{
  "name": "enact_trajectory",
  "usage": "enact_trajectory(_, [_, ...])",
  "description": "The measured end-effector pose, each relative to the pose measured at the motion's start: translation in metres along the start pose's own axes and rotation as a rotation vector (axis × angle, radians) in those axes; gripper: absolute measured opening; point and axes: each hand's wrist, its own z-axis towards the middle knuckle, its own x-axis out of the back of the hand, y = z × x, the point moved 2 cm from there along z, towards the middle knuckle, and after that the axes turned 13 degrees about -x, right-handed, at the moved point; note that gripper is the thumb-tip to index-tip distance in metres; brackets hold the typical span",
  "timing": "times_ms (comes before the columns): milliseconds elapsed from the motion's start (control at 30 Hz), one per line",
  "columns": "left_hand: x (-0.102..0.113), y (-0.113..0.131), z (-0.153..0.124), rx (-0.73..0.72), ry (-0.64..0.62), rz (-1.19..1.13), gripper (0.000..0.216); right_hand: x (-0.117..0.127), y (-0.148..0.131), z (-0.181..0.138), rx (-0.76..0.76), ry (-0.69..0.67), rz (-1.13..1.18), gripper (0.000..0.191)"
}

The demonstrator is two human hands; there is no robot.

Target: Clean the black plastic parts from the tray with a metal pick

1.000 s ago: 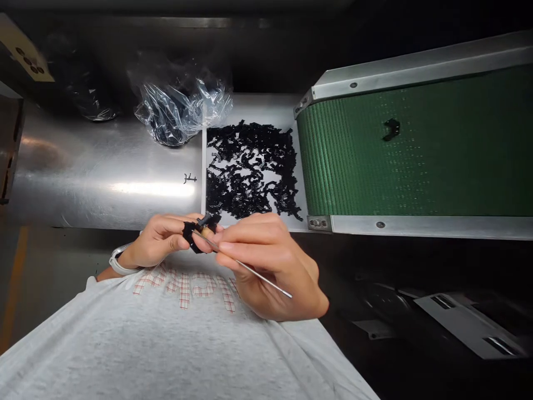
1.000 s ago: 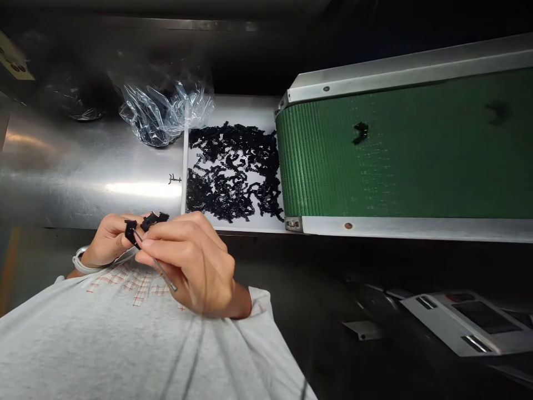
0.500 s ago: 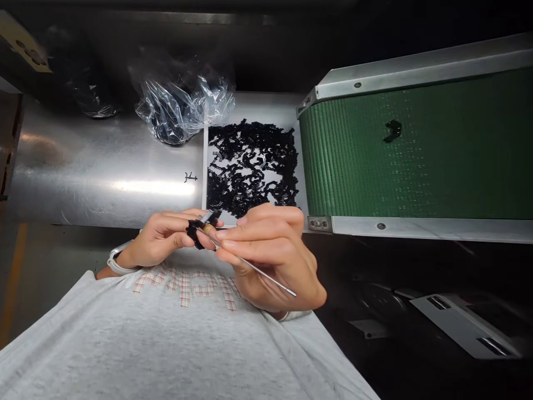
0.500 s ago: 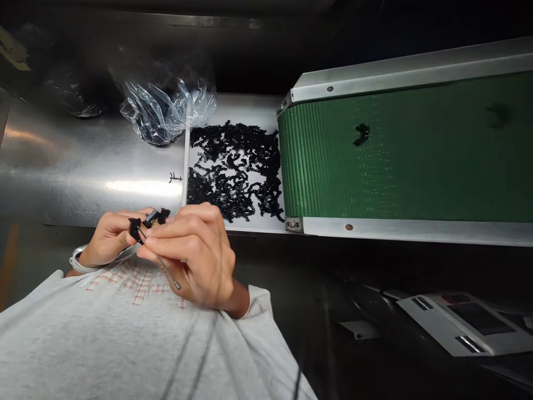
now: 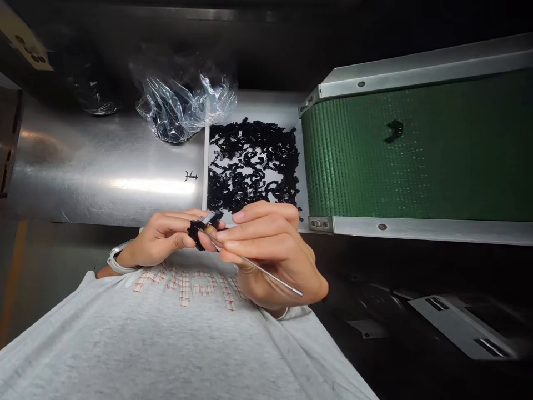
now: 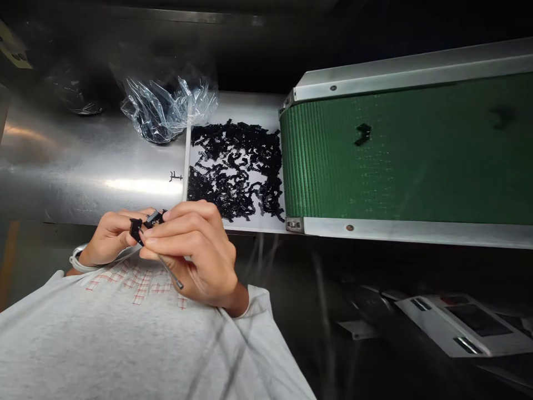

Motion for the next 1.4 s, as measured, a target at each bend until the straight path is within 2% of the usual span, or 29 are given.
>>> enact_trajectory(133, [-0.001,0.0,0.0,0.007,-0.009,-0.002,0.026,0.001,0.002,-0.002,-0.008,0.024,0.006,0.008])
enact_trajectory(233, [-0.001,0.0,0.002,0.037,0.007,-0.009,0.029,0.003,0.003,-0.003,-0.023,-0.043,-0.002,0.007])
enact_trajectory(367, [-0.002,0.002,0.004,0.023,0.034,-0.039,0.039,0.003,0.002,-0.006,-0.057,-0.113,0.002,0.016])
enact_trajectory(600, [-0.002,0.001,0.001,0.038,0.013,-0.022,0.029,0.0,0.003,-0.003,-0.011,-0.01,0.03,0.001])
enact_trajectory(733, [-0.003,0.0,0.002,0.021,0.017,-0.029,0.028,-0.002,0.004,0.0,-0.005,0.002,0.023,0.012])
enact_trajectory(867, [-0.005,0.0,0.004,-0.007,0.013,-0.027,0.028,-0.001,0.004,-0.001,-0.002,0.024,0.067,0.011])
enact_trajectory(967, [-0.004,0.0,0.004,0.033,0.022,-0.005,0.034,0.001,0.005,-0.004,-0.021,-0.056,0.082,0.008])
enact_trajectory(1067, [-0.003,0.001,0.003,0.0,0.029,-0.008,0.031,0.003,0.004,-0.005,-0.032,-0.122,0.079,0.011])
enact_trajectory(1200, [-0.003,0.001,0.002,-0.027,0.0,-0.019,0.024,0.001,0.004,-0.001,-0.02,-0.049,0.046,0.01])
enact_trajectory(1400, [-0.003,0.0,0.002,0.017,0.006,-0.018,0.029,-0.008,0.006,0.005,0.007,0.076,0.046,0.024])
